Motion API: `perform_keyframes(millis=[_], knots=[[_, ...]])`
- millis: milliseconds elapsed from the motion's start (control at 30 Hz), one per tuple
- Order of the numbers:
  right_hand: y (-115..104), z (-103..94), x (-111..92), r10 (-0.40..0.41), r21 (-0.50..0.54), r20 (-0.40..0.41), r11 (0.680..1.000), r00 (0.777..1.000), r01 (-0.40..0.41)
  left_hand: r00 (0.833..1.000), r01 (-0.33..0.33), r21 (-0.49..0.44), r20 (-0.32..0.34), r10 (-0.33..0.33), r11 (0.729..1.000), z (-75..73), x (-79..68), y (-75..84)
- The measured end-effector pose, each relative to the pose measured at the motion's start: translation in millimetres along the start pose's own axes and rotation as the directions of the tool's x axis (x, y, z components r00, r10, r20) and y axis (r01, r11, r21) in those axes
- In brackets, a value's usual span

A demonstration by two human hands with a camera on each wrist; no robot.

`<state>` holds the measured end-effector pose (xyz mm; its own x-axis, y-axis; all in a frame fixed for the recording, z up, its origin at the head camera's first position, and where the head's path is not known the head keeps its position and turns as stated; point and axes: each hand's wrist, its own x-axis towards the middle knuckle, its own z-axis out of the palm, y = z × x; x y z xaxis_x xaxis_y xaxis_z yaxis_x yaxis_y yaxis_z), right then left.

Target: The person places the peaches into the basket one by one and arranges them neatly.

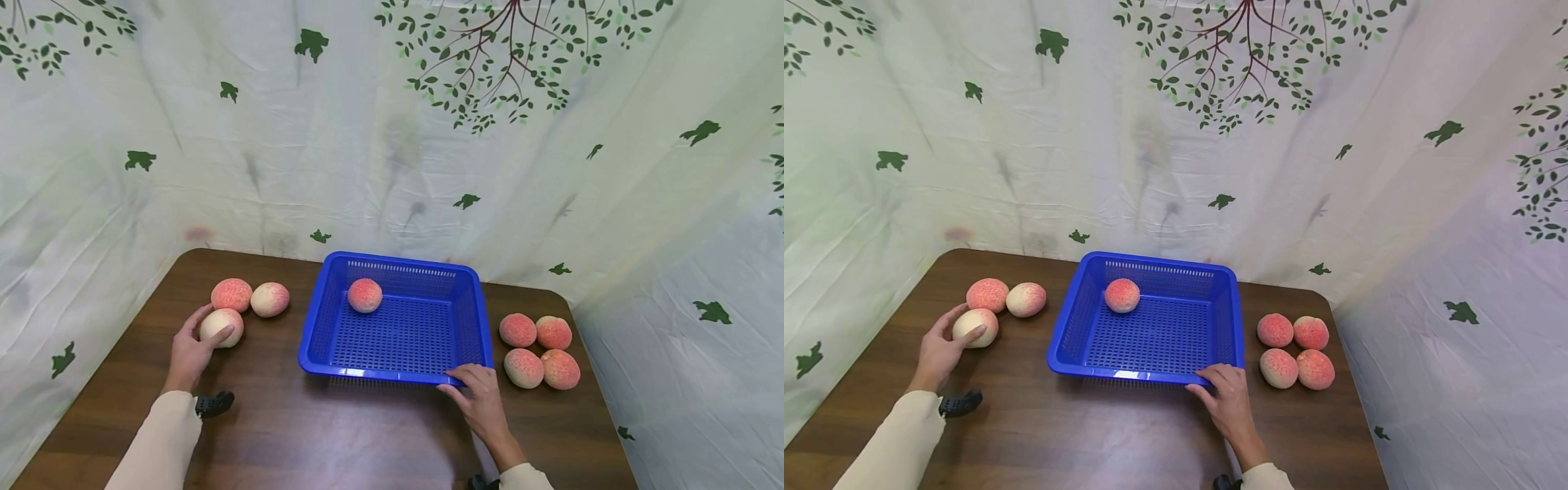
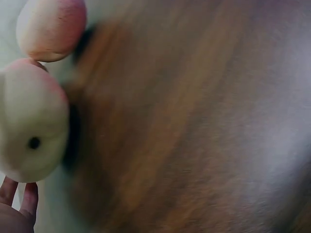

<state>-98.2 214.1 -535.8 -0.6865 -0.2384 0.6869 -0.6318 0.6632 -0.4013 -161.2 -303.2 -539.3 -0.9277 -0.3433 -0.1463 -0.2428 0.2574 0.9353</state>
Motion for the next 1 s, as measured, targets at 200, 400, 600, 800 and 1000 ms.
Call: perform_keyframes(millis=[200, 400, 600, 800, 1000], knots=[[-1.3, 0.8, -0.8, 0.007, 0.006, 0.004, 1.000, 1.000, -0.007, 0.999, -0.012, 0.068, -0.032, 0.014, 0.998, 5.5, -1.7, -8.8], [-1.6, 0.0, -1.3, 0.021, 0.008, 0.006, 1.000, 1.000, -0.021, 0.999, -0.006, 0.163, -0.041, 0.013, 0.987, 6.6, -4.1, -9.3], [-0.6, -0.3, 0.4, 0.015, 0.004, 0.013, 1.000, 1.000, -0.015, 0.998, 0.000, 0.221, -0.057, 0.013, 0.975, 6.0, -4.1, -6.8], [-0.5, -1.1, 0.6, 0.009, -0.010, 0.012, 1.000, 1.000, -0.009, 0.997, 0.060, 0.202, -0.055, -0.050, 0.977, 6.3, -4.8, -0.4], [-0.5, -1.2, 0.7, 0.010, -0.003, 0.011, 1.000, 1.000, -0.010, 0.996, 0.089, 0.190, -0.038, -0.083, 0.978, 7.6, -6.2, 5.9]])
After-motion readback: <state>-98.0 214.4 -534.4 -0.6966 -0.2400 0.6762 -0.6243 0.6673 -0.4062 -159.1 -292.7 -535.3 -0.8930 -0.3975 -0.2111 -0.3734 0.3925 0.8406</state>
